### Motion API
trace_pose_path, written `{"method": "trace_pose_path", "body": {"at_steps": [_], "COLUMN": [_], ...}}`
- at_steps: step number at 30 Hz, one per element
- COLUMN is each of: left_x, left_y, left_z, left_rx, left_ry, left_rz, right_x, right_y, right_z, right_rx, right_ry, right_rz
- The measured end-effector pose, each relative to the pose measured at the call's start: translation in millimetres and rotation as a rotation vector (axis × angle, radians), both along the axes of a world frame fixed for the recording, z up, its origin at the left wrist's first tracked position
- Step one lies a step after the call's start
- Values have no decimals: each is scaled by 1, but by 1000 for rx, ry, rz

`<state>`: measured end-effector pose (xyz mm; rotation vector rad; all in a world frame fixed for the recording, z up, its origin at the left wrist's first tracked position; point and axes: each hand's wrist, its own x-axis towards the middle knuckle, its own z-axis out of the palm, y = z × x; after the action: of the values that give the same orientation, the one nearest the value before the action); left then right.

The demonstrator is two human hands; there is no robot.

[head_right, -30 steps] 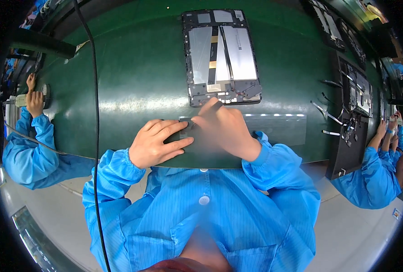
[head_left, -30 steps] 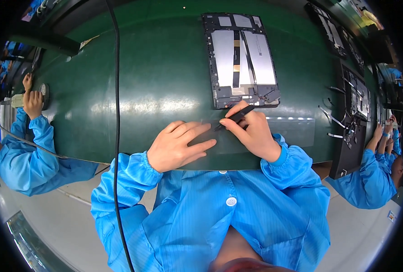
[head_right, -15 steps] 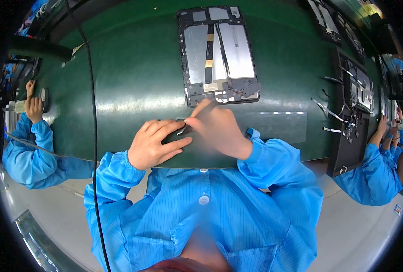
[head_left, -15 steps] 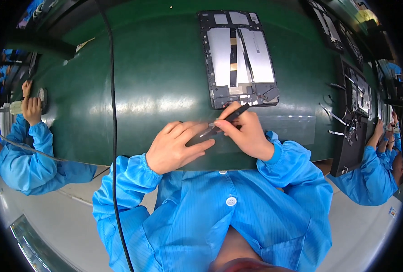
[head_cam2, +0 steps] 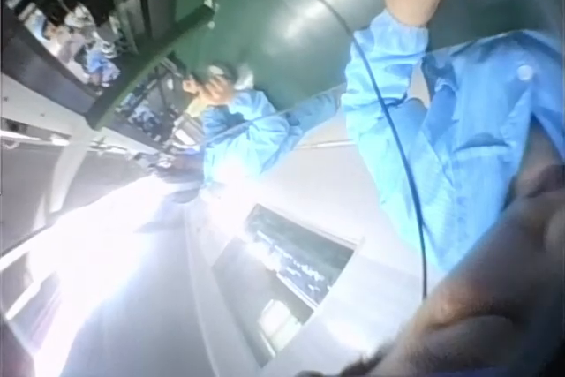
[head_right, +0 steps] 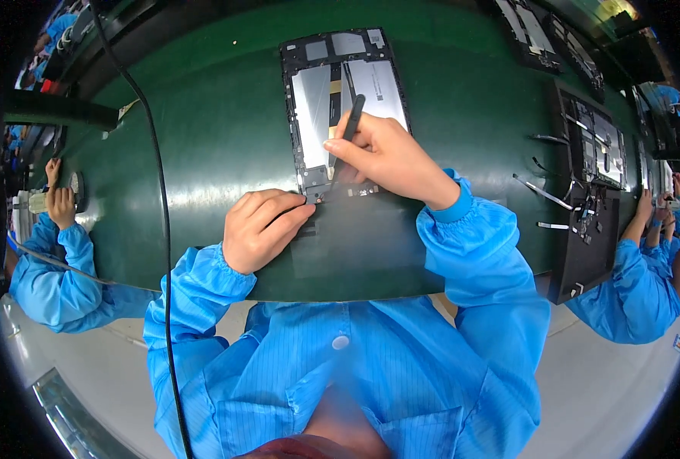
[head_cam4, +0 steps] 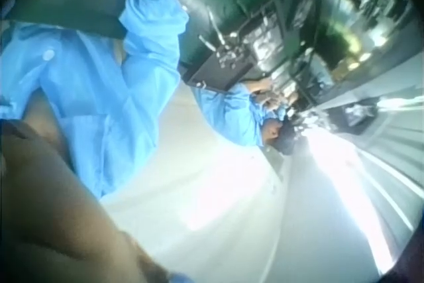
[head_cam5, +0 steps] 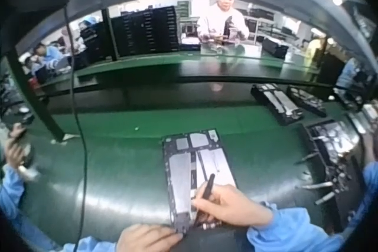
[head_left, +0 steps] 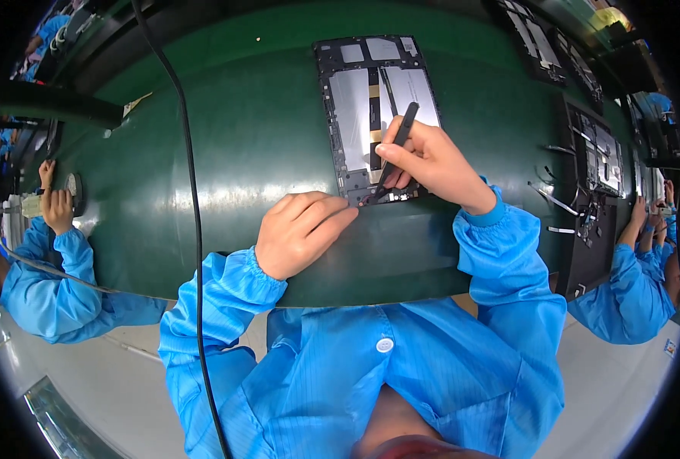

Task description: The person takes a tablet from the conveyor belt, attaches components and secures cables inside it using a tool and by hand, and places the tablet back onto the conveyor belt.

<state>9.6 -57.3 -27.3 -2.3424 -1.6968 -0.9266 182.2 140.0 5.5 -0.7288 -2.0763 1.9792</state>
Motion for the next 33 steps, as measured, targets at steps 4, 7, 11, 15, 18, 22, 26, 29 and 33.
{"method": "trace_pose_path", "body": {"at_steps": [4, 7, 11, 15, 18, 22, 26, 29, 33], "left_x": [-1, -3, -2, -2, -2, -2, -2, -2, 1], "left_y": [4, 2, 2, 2, 2, 2, 2, 2, 3], "left_z": [1, -4, -4, -4, -5, -5, -4, -5, -1], "left_rx": [8, 0, -4, -2, 1, 5, 2, 6, -1], "left_ry": [-8, 23, 14, 3, -3, -3, -8, -6, -31], "left_rz": [7, -3, 4, 5, 6, 7, 8, 11, 33], "right_x": [-8, -11, -12, -14, -14, -14, -14, -15, -15], "right_y": [0, 0, -1, -4, -5, -6, -6, -7, -7], "right_z": [-1, 1, 3, 5, 4, 4, 4, 5, 6], "right_rx": [-34, -10, -27, 19, 31, 26, 26, 27, 27], "right_ry": [-29, -42, -80, -85, -79, -91, -77, -95, -112], "right_rz": [23, 53, 33, 24, 16, 9, 14, 13, 9]}}
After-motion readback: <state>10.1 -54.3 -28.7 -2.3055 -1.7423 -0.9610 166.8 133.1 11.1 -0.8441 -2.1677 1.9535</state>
